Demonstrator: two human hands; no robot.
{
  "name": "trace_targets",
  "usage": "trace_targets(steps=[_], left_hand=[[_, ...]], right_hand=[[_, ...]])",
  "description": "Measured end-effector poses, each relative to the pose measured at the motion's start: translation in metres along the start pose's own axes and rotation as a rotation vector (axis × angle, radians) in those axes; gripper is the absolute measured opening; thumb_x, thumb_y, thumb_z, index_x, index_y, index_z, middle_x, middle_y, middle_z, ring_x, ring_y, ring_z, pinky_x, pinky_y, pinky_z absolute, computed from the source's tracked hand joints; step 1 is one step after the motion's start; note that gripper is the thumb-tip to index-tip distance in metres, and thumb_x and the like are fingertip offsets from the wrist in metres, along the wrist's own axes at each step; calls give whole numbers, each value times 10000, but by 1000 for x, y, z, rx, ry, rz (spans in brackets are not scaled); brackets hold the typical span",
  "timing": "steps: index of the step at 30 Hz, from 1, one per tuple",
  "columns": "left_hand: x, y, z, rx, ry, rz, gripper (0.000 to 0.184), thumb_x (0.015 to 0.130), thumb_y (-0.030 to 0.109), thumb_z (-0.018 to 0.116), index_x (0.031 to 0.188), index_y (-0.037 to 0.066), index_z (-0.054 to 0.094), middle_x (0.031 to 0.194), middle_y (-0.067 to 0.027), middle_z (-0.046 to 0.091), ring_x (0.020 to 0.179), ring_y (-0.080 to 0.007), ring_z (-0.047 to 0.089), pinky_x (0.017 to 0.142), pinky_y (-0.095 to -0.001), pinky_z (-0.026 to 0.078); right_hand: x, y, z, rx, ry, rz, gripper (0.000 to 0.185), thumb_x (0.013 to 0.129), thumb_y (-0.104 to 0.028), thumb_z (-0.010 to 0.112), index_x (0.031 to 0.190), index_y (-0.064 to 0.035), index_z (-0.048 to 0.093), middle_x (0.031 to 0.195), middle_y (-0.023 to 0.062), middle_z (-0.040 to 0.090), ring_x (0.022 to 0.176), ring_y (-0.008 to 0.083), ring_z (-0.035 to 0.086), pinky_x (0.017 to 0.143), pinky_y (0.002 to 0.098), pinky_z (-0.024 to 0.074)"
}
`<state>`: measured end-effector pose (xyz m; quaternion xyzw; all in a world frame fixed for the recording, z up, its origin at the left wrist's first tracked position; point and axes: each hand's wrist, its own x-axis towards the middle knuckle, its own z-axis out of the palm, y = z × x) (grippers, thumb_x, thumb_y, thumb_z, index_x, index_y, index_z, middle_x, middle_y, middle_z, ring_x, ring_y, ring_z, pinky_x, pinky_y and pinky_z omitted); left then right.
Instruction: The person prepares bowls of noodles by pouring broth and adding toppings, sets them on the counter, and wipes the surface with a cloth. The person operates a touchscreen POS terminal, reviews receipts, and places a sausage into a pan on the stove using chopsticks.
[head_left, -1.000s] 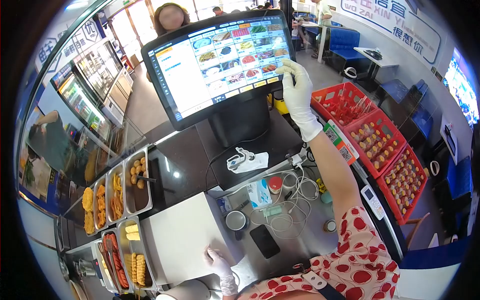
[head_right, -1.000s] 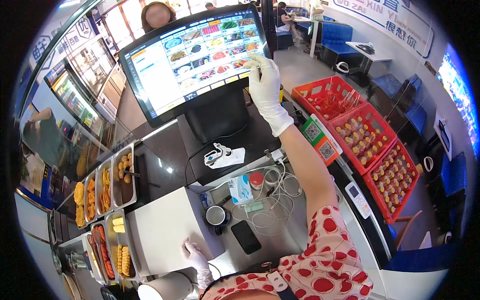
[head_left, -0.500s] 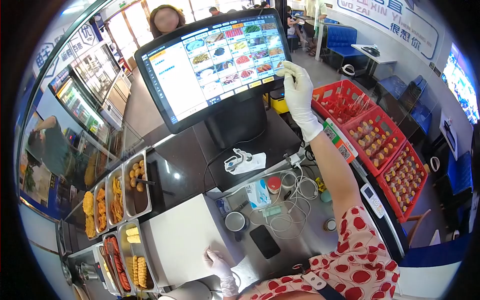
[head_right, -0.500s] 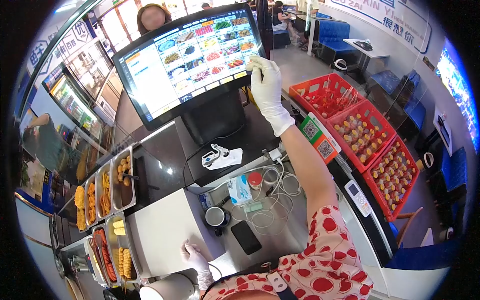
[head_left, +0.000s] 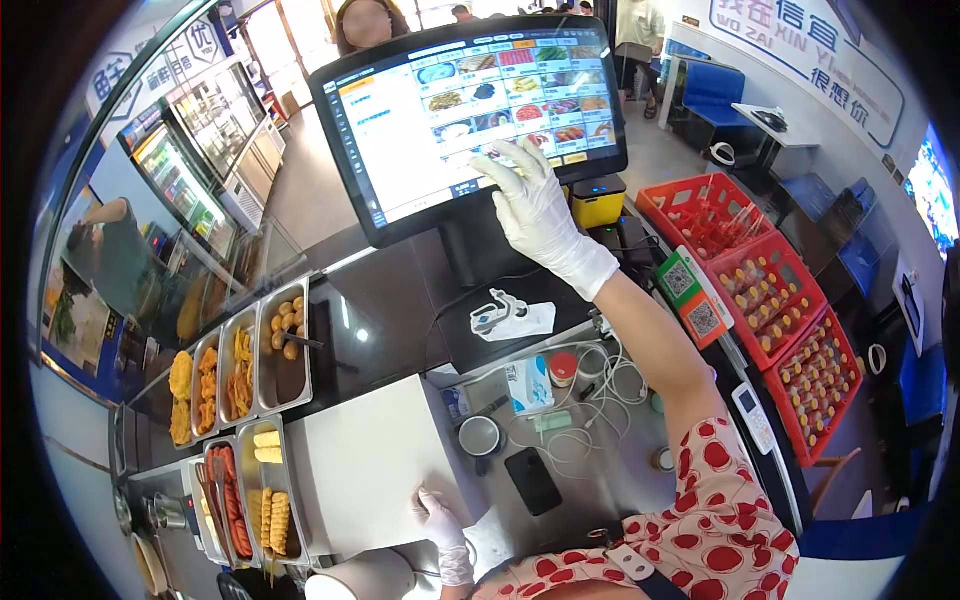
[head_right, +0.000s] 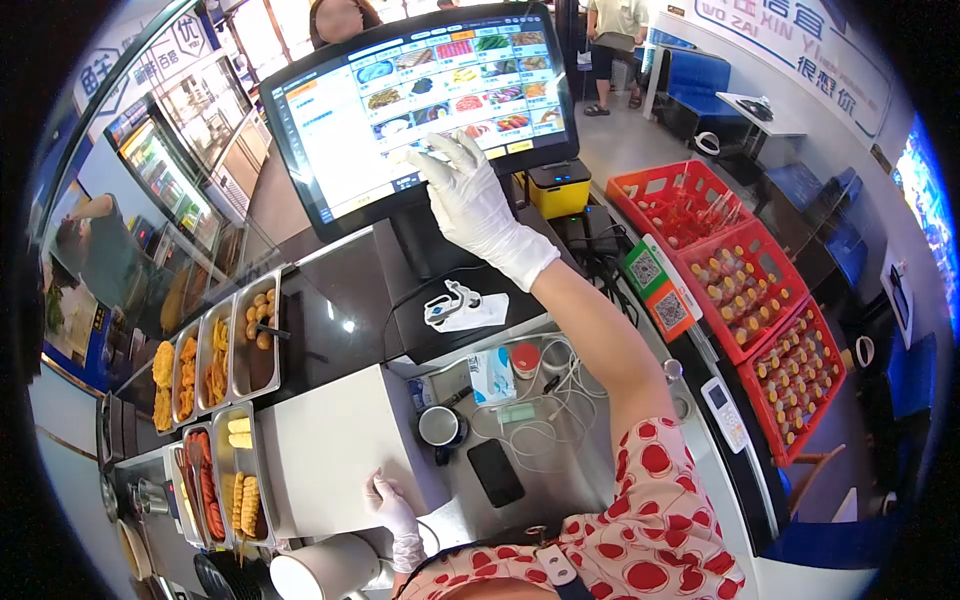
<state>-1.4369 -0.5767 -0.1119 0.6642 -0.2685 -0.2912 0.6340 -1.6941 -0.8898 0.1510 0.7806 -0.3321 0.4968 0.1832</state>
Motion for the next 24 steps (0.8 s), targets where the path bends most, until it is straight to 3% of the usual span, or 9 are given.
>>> trace_targets(steps=[2, 9, 16, 24], left_hand=[[-1, 3, 1, -15, 10, -27, 171, 989, 108, 442, 1058, 24, 574, 667, 16, 517, 542, -29, 418, 491, -176, 344], [-1, 6, 1, -59, -13, -87, 185, 994, 129, 436, 1074, 33, 572, 679, 26, 508, 559, -19, 402, 493, -163, 334], [1, -1, -2, -27, -9, -57, 172, 983, 88, 445, 1086, 42, 575, 659, 19, 499, 556, -32, 402, 498, -183, 342], [1, -2, -1, -21, -15, -64, 189, 1001, 133, 420, 1088, 50, 565, 668, 33, 497, 546, -15, 392, 477, -168, 315]], right_hand=[[6, -4, 9, -52, 90, -33, 529, 742, 0, 620, 1243, -123, 503, 1198, 183, 486, 1148, 385, 438, 1021, 494, 341], [7, -10, 16, -46, 97, 18, 533, 724, 29, 621, 1218, -150, 533, 1195, 177, 479, 1137, 391, 437, 1003, 475, 360], [7, -6, 21, -61, 171, 14, 508, 749, 31, 614, 1214, -157, 536, 1207, 173, 466, 1124, 398, 441, 992, 482, 365], [6, -8, 22, -80, 175, 36, 483, 752, 25, 611, 1198, -149, 552, 1213, 171, 470, 1135, 400, 439, 981, 488, 368]])
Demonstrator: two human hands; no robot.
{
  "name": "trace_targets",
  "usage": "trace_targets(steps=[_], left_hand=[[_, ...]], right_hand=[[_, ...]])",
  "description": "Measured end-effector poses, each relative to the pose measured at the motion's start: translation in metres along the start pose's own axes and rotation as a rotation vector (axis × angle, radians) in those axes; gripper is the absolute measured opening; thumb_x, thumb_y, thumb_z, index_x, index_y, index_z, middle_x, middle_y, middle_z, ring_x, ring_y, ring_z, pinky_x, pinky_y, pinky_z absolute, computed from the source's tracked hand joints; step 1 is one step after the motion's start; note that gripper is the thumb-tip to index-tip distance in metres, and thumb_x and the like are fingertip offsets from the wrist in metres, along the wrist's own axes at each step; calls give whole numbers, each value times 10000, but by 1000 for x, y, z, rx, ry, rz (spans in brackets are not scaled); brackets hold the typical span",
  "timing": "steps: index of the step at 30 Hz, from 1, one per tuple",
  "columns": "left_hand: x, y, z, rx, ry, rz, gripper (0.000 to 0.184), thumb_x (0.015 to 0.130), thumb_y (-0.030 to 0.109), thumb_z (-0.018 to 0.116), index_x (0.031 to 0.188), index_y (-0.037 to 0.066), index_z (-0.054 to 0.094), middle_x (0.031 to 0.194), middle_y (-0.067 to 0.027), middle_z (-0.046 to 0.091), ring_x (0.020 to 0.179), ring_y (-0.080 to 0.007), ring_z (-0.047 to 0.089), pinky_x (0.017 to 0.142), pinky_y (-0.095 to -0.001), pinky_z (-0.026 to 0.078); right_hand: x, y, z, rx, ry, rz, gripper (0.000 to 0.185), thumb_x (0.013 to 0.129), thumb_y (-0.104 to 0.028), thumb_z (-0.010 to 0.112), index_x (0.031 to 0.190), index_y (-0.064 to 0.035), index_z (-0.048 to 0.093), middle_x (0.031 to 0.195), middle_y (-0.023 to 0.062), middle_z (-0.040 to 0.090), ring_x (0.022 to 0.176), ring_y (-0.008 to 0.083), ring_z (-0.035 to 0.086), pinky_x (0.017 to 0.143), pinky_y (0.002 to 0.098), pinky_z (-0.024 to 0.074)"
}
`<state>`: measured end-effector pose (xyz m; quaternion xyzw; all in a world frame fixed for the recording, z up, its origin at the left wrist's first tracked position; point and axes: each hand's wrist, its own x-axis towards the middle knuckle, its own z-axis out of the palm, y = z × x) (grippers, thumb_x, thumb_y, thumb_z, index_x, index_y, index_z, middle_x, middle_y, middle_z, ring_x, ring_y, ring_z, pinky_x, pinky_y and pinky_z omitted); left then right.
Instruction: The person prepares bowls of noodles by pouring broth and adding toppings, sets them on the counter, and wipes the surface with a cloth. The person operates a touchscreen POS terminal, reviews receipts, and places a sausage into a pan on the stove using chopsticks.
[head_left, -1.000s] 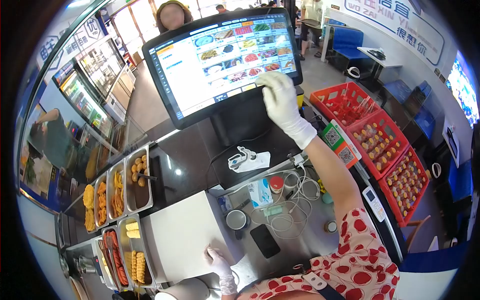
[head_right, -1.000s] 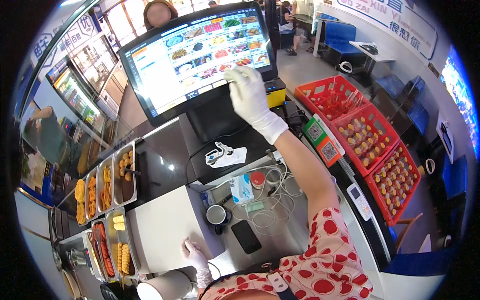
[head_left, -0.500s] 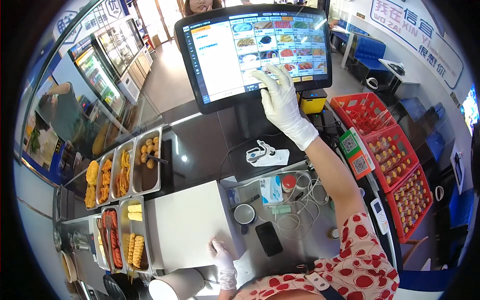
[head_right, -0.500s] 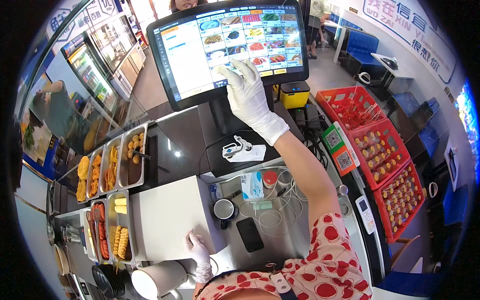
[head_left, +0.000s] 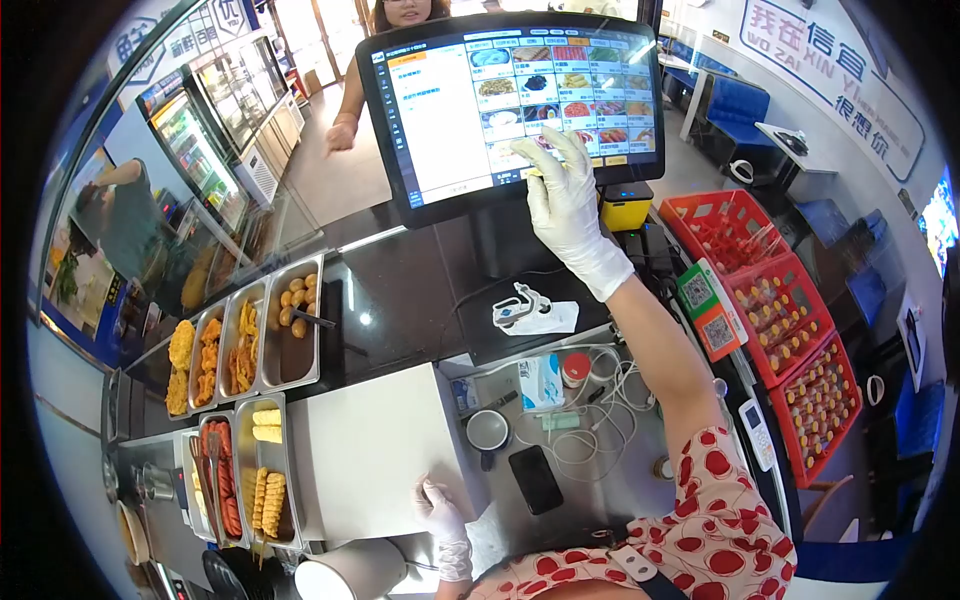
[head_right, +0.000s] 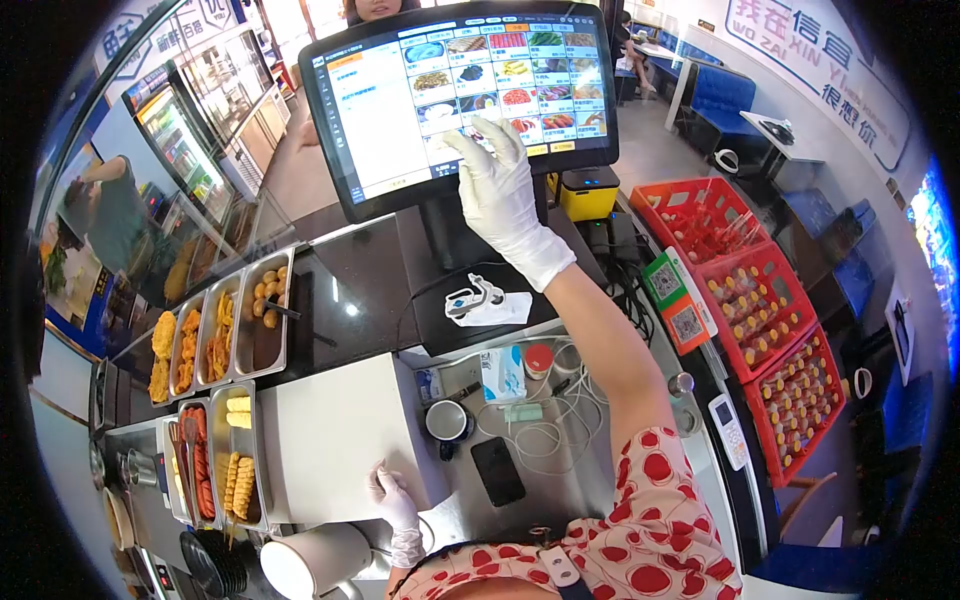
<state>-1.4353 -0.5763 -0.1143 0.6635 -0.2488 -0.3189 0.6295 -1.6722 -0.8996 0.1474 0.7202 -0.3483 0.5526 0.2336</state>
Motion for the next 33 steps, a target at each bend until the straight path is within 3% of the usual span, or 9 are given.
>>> trace_targets(steps=[15, 25, 27, 33], left_hand=[[2, -7, -2, 18, 0, 17, 172, 997, 142, 443, 1069, 54, 571, 670, 31, 500, 548, -20, 399, 484, -171, 326], [1, 1, 1, -15, 10, 15, 171, 995, 134, 444, 1074, 49, 569, 691, 22, 512, 563, -27, 414, 503, -175, 342], [0, 0, 0, -53, 34, 4, 161, 969, 69, 456, 1051, 25, 588, 677, 7, 522, 558, -36, 416, 500, -185, 349], [1, -5, -1, -11, 37, 43, 177, 971, 67, 456, 1064, 16, 597, 682, 10, 524, 561, -37, 416, 504, -184, 352]], right_hand=[[-3, 7, 3, 33, 38, 18, 451, 770, 10, 604, 1193, -144, 565, 1219, 164, 482, 1141, 392, 442, 1023, 504, 334], [4, 7, 10, 9, 32, -19, 399, 778, 7, 593, 1155, -123, 586, 1203, 160, 479, 1127, 378, 450, 980, 476, 373], [12, 5, 11, 65, 81, -16, 385, 780, 6, 590, 1145, -120, 593, 1197, 156, 481, 1127, 370, 452, 973, 468, 376], [39, 0, 20, 86, 68, -37, 387, 776, 7, 586, 1140, -122, 590, 1187, 151, 492, 1144, 357, 442, 989, 462, 356]])
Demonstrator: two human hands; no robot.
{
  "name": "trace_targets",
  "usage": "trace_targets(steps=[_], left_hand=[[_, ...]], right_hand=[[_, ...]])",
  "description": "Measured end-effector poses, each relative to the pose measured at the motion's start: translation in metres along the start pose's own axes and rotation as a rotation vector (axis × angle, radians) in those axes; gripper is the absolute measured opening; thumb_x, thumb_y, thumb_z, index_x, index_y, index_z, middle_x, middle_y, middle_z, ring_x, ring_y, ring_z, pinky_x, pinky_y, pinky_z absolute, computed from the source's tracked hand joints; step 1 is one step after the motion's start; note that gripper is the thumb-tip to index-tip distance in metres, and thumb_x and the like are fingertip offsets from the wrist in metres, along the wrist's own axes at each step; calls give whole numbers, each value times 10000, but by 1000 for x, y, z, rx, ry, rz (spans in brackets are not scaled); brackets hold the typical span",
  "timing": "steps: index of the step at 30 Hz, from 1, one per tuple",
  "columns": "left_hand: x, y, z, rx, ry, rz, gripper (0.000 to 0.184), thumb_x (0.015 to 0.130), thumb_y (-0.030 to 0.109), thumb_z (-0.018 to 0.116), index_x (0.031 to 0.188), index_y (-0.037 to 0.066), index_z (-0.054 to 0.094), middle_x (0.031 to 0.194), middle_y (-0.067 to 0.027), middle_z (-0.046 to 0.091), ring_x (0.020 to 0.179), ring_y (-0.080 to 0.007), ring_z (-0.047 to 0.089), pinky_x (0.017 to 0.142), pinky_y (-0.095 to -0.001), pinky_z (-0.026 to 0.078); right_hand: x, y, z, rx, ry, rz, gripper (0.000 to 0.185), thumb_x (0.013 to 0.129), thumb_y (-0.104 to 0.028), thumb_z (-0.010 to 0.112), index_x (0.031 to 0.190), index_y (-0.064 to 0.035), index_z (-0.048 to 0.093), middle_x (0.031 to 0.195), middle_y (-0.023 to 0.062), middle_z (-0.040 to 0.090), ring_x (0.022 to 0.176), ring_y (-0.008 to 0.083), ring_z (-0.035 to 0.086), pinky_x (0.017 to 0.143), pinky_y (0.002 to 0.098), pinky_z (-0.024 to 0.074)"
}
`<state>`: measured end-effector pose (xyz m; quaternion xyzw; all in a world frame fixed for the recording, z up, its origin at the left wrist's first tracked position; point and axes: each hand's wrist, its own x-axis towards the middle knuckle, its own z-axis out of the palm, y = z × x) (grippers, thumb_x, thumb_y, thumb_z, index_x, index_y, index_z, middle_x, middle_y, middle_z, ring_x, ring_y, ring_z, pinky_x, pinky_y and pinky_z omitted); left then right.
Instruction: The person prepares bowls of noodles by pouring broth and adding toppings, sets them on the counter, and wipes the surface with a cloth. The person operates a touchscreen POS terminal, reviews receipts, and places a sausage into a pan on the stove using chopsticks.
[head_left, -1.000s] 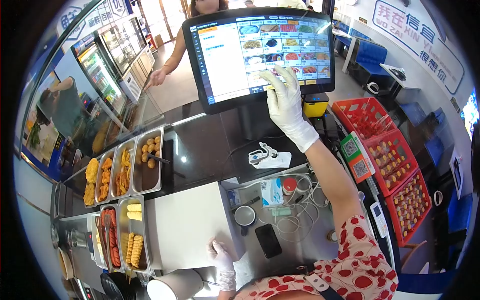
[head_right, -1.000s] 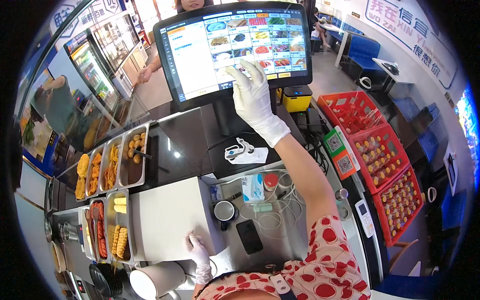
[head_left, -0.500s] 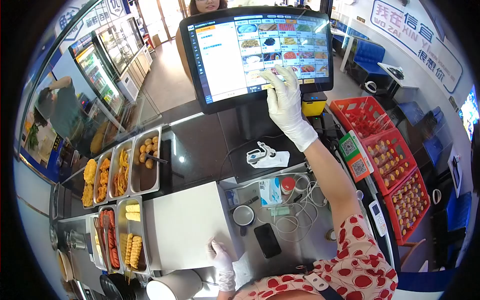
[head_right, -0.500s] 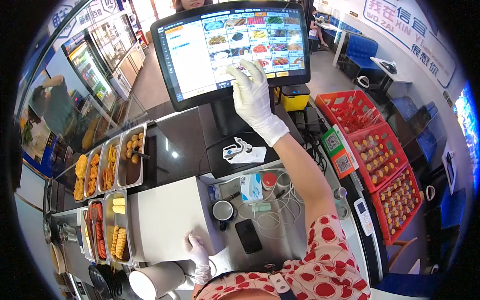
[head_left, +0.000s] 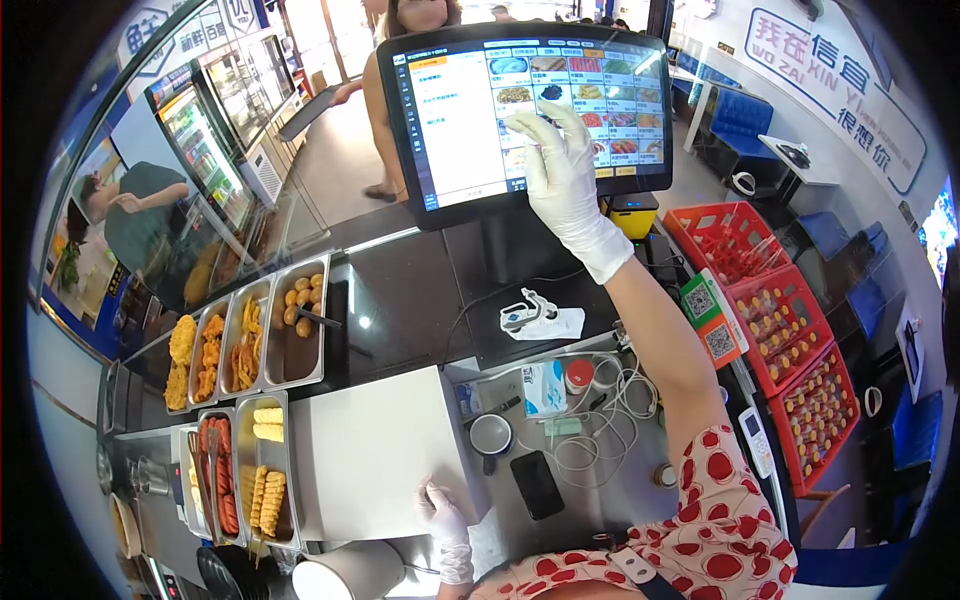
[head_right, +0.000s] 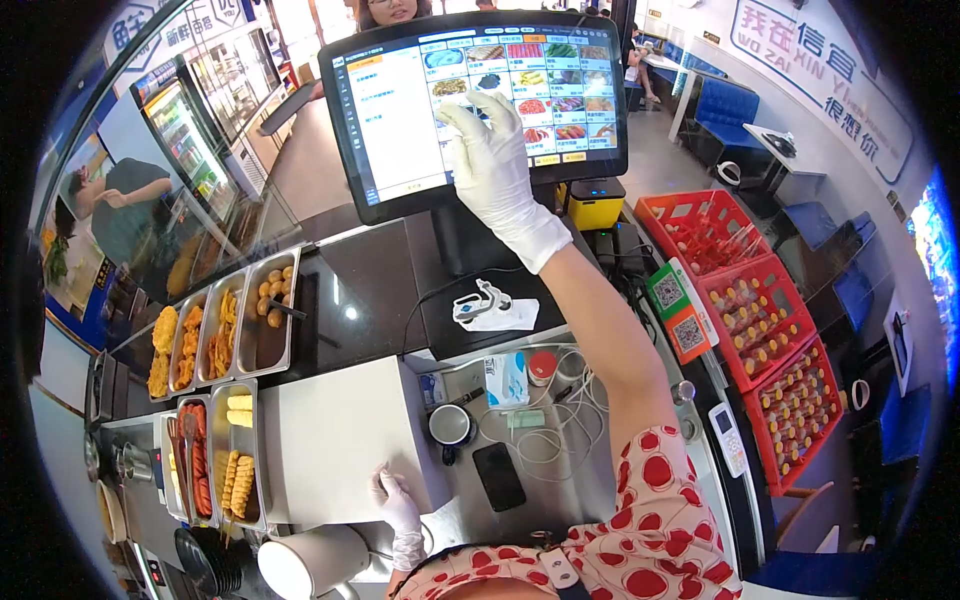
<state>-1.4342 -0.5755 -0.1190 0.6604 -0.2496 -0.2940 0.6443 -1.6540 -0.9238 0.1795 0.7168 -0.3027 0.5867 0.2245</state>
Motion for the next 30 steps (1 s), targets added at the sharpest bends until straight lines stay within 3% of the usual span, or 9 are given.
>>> trace_targets(steps=[6, 10, 13, 18, 20, 22, 26, 28, 30], left_hand=[[0, 4, 0, -13, -35, 25, 180, 989, 118, 436, 1069, 27, 569, 658, 10, 503, 549, -43, 410, 506, -191, 338], [1, 5, 1, 55, -22, 13, 180, 985, 110, 435, 1062, 20, 571, 647, 8, 500, 546, -46, 412, 510, -192, 339], [0, 2, -1, 16, -31, 21, 180, 981, 105, 435, 1058, 19, 573, 639, 8, 499, 549, -46, 417, 513, -191, 340], [-2, 11, 0, 9, -40, 8, 176, 969, 69, 454, 1070, 14, 587, 678, 0, 532, 582, -52, 444, 533, -201, 380], [-2, 6, -1, -25, -42, -13, 175, 969, 72, 455, 1069, 15, 588, 683, 2, 533, 582, -49, 444, 529, -198, 377], [-1, 5, 0, -58, -43, -30, 174, 970, 74, 457, 1068, 16, 588, 688, 3, 535, 582, -46, 444, 525, -194, 374], [0, 0, -1, -51, -19, -42, 178, 982, 100, 445, 1072, 25, 579, 685, 11, 522, 561, -36, 426, 505, -181, 350], [2, -5, -3, -35, -17, -40, 186, 991, 119, 429, 1078, 31, 567, 675, 11, 511, 539, -34, 409, 492, -177, 333], [1, -4, -3, -36, -40, -16, 189, 991, 119, 426, 1078, 27, 566, 676, 11, 512, 531, -34, 407, 481, -180, 330]], right_hand=[[8, -4, 7, -39, -39, 0, 365, 808, 15, 537, 1144, -113, 605, 1179, 59, 562, 1168, 305, 452, 1018, 447, 347], [10, -3, 17, -46, -29, -17, 356, 812, 2, 535, 1142, -111, 607, 1183, 62, 559, 1171, 304, 452, 1035, 464, 337], [7, -1, 21, -61, -34, -19, 411, 758, 13, 586, 1141, -135, 571, 1165, 152, 503, 1117, 361, 462, 993, 498, 351], [-4, -20, -8, 115, 182, -8, 332, 773, 49, 575, 1090, -48, 597, 1005, 135, 586, 979, 320, 553, 865, 410, 445], [-26, -51, -34, 274, 128, 234, 243, 815, 47, 579, 1049, -12, 608, 699, 60, 584, 704, 199, 579, 665, 329, 457], [-66, -83, -56, 598, 41, 595, 145, 884, 16, 553, 1011, 17, 623, 722, 26, 579, 550, 70, 500, 498, 232, 394], [-158, -159, -98, 1072, -305, 1022, 178, 964, -86, 484, 1011, 18, 620, 619, -36, 486, 563, 31, 441, 514, 204, 371], [-189, -198, -119, 1270, -560, 1482, 302, 1002, -217, 434, 932, 26, 598, 592, -25, 453, 526, 64, 404, 545, 238, 372], [-255, -228, -128, 1535, -678, 1763, 403, 1014, -334, 385, 1009, 7, 599, 566, -39, 375, 500, 82, 353, 507, 240, 322]])
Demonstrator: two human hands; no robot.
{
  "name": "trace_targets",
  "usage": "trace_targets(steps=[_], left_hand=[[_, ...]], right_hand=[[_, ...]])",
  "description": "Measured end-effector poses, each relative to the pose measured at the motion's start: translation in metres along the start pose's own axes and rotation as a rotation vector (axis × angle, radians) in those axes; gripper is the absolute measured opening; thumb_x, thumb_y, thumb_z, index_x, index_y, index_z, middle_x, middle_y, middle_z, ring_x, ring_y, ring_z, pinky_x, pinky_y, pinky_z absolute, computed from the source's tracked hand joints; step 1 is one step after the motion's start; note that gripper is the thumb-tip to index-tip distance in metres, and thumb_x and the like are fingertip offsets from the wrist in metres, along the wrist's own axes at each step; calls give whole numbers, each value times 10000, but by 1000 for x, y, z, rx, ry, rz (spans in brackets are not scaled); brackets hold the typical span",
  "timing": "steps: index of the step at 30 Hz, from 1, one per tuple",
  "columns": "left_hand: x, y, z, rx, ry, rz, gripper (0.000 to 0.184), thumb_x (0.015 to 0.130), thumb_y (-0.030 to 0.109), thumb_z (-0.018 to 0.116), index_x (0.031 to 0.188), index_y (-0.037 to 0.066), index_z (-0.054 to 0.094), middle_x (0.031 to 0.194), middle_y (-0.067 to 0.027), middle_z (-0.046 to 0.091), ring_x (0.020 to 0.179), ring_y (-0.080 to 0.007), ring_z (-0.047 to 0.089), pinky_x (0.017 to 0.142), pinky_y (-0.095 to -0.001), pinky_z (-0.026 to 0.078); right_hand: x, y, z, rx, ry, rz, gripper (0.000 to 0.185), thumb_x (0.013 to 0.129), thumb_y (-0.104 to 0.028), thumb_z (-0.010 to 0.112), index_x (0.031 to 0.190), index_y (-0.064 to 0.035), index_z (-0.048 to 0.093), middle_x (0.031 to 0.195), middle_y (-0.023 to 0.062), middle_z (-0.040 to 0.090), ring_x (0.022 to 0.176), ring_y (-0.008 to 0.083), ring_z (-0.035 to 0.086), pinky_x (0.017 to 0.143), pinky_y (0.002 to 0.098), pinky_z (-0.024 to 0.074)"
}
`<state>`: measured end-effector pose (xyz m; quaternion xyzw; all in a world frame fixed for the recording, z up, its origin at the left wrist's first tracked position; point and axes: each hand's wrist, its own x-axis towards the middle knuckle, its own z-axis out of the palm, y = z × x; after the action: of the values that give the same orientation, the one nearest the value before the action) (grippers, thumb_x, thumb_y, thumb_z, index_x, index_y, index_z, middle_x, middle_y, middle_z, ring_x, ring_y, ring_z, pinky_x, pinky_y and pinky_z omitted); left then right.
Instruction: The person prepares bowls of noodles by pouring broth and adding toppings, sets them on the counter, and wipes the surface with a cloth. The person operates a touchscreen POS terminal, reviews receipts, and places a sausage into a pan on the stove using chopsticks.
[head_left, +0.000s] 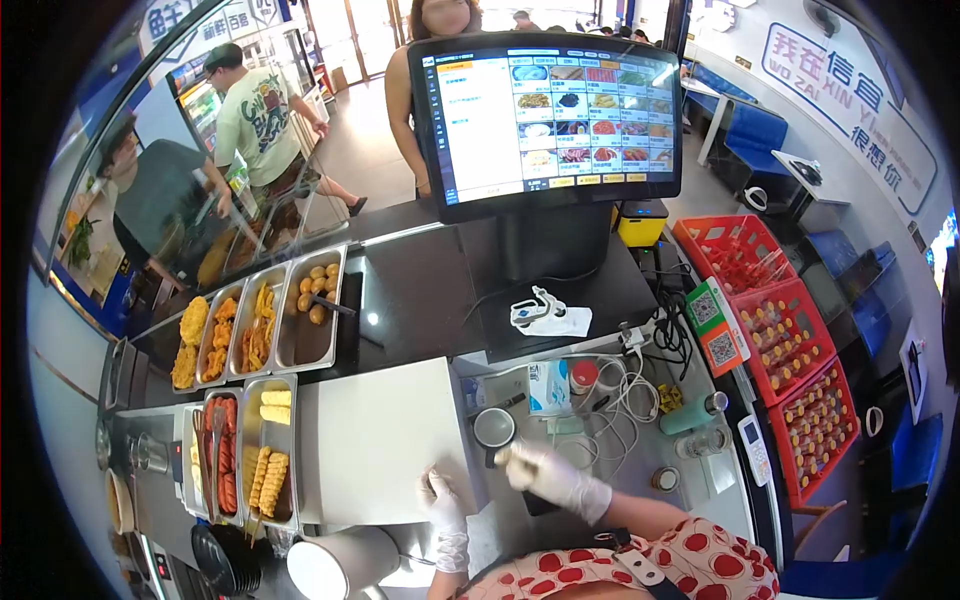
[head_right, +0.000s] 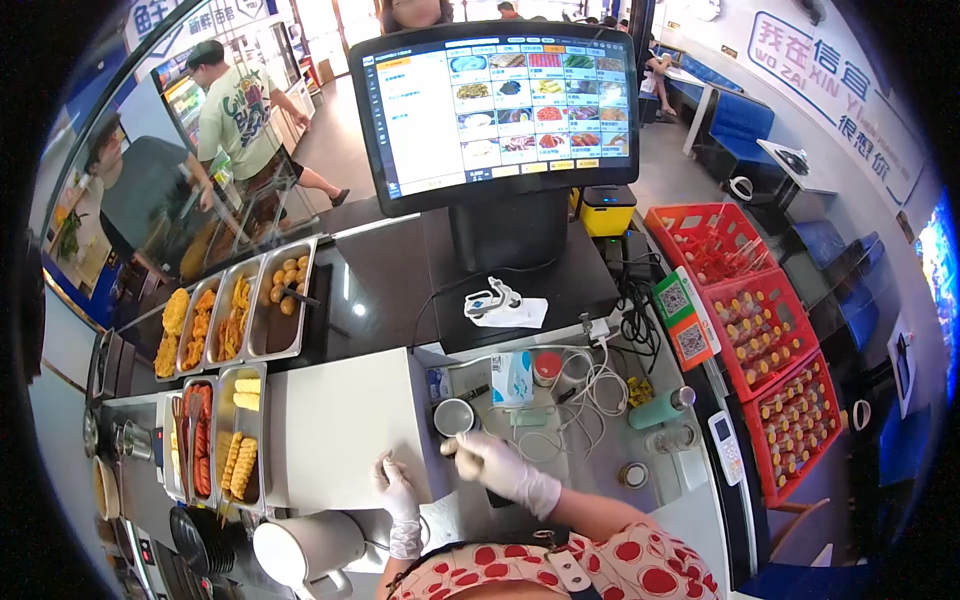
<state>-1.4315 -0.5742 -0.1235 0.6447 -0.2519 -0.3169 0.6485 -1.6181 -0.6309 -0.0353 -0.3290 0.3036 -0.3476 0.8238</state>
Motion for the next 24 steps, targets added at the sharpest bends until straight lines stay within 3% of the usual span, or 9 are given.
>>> trace_targets(steps=[2, 4, 8, 14, 16, 18, 19, 21, 24], left_hand=[[0, -1, -2, 9, 16, -18, 176, 979, 118, 479, 1071, 25, 596, 705, 23, 532, 573, -24, 413, 512, -174, 346], [-1, 4, 0, 66, 11, -3, 182, 981, 131, 480, 1073, 26, 598, 710, 26, 534, 567, -23, 410, 508, -177, 345], [0, 9, 1, 81, -22, 8, 194, 991, 137, 444, 1057, 11, 576, 645, 22, 504, 535, -36, 419, 479, -188, 336], [-33, 65, 12, -40, -100, -9, 286, 984, 242, 489, 1034, -2, 631, 726, -7, 601, 590, -55, 497, 546, -193, 409], [-49, 82, 22, -240, -311, -108, 353, 983, 325, 493, 1073, 11, 626, 801, -11, 621, 661, -79, 551, 608, -211, 452], [-59, 93, 30, -314, -438, -132, 503, 975, 451, 448, 1177, 8, 574, 992, -65, 621, 858, -134, 592, 756, -269, 500], [-69, 110, 41, -444, -473, -147, 554, 973, 484, 419, 1228, 4, 529, 1081, -83, 592, 968, -158, 566, 842, -301, 481], [-76, 118, 47, -677, -568, -251, 693, 959, 576, 332, 1335, 0, 418, 1257, -127, 511, 1184, -215, 482, 1011, -368, 406], [-90, 145, 59, -911, -677, -252, 643, 967, 528, 379, 1328, -2, 431, 1287, -113, 511, 1200, -228, 485, 1043, -360, 369]], right_hand=[[-20, 39, -13, 608, -178, 406, 428, 1023, -363, 341, 1096, -14, 578, 554, -47, 301, 477, 89, 296, 475, 238, 287], [-39, 48, -16, 624, -300, 416, 447, 1021, -394, 328, 1143, -35, 565, 560, -48, 274, 467, 90, 268, 461, 227, 270], [-59, 27, -12, 565, -251, 371, 464, 1019, -402, 324, 1211, -35, 534, 613, -28, 393, 465, 68, 306, 471, 209, 278], [-58, -18, -3, 698, -507, 32, 560, 922, -464, 520, 1266, -22, 508, 813, 36, 554, 643, 149, 442, 638, 286, 372], [-54, -23, 6, 785, -628, 12, 611, 900, -493, 534, 1278, -15, 500, 953, 89, 618, 839, 228, 556, 792, 352, 432], [-56, -34, 22, 754, -441, 23, 639, 896, -501, 528, 1286, 3, 488, 1108, 138, 626, 1086, 300, 565, 996, 424, 395], [-49, -27, 20, 820, -568, 9, 667, 904, -489, 515, 1323, 23, 433, 1313, 180, 515, 1305, 321, 408, 1120, 462, 271], [-53, -29, 36, 820, -518, -3, 679, 909, -481, 508, 1344, 28, 399, 1359, 179, 463, 1327, 310, 371, 1127, 456, 254], [-56, -23, 42, 807, -421, -20, 729, 925, -490, 467, 1401, 35, 297, 1468, 170, 311, 1390, 281, 252, 1153, 433, 188]])
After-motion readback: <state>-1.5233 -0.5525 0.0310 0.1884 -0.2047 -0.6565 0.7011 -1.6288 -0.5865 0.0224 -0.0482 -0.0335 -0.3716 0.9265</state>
